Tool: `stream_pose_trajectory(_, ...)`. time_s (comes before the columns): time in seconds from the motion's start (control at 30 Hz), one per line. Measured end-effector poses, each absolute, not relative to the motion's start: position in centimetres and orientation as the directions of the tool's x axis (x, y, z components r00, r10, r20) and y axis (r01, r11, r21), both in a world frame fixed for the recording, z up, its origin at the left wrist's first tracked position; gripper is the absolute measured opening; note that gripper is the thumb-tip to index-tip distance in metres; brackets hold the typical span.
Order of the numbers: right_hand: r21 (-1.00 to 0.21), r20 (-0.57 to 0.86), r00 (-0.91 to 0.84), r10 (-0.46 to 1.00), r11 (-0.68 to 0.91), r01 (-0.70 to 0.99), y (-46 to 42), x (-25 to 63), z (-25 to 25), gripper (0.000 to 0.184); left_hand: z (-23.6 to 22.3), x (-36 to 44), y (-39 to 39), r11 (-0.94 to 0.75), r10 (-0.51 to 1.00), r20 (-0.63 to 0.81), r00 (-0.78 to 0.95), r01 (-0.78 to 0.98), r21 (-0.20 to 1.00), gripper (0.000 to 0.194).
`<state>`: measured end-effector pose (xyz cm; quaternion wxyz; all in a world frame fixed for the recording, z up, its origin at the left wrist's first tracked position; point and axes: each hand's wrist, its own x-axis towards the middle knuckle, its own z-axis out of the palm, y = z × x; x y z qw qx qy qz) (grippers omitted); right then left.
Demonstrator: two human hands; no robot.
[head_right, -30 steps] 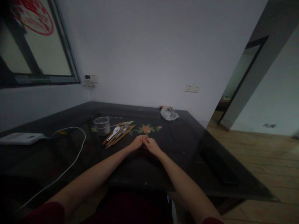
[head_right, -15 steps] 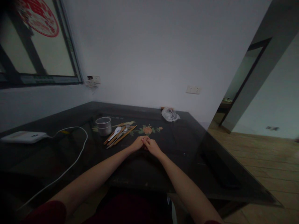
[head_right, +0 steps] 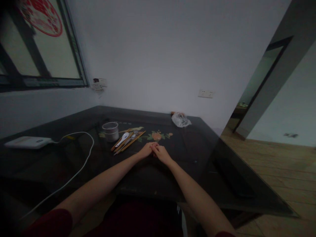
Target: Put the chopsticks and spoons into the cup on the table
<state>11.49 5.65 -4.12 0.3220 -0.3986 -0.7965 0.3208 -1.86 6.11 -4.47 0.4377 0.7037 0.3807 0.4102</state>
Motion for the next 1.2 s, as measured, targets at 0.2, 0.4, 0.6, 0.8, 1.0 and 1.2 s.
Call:
stream_pose_trajectory(0.2, -0.756, 0.281, -0.475, 0.834, 0.497, 0.425, 5.58, 11.53, -4.06, 0.063, -4.1, -1.94, 5.8, -0.344, 0.888, 0.258, 0.38, 0.179, 0.922, 0.027)
stream_pose_trajectory(0.4, -0.759, 0.278, -0.471, 0.837, 0.492, 0.427, 5.53, 11.52, -4.02, 0.063, -4.2, -1.99, 5.82, -0.347, 0.885, 0.258, 0.387, 0.18, 0.92, 0.034)
stream_pose_trajectory(0.6, -0.769, 0.252, -0.475, 0.843, 0.473, 0.431, 5.62, 11.56, -4.01, 0.064, -4.6, -2.07, 6.19, -0.346, 0.889, 0.256, 0.379, 0.191, 0.919, 0.033)
stream_pose_trajectory(0.8, -0.775, 0.255, -0.481, 0.839, 0.475, 0.417, 5.37, 11.49, -3.7, 0.063, -4.8, -2.13, 6.37, -0.373, 0.883, 0.281, 0.376, 0.198, 0.907, 0.033)
stream_pose_trajectory(1.0, -0.766, 0.259, -0.472, 0.843, 0.477, 0.431, 5.54, 11.47, -3.96, 0.065, -4.55, -2.0, 6.13, -0.36, 0.887, 0.266, 0.377, 0.207, 0.91, 0.037)
stream_pose_trajectory(1.2, -0.757, 0.258, -0.472, 0.843, 0.48, 0.443, 5.59, 11.5, -3.98, 0.065, -4.38, -1.94, 5.93, -0.34, 0.89, 0.252, 0.38, 0.185, 0.922, 0.032)
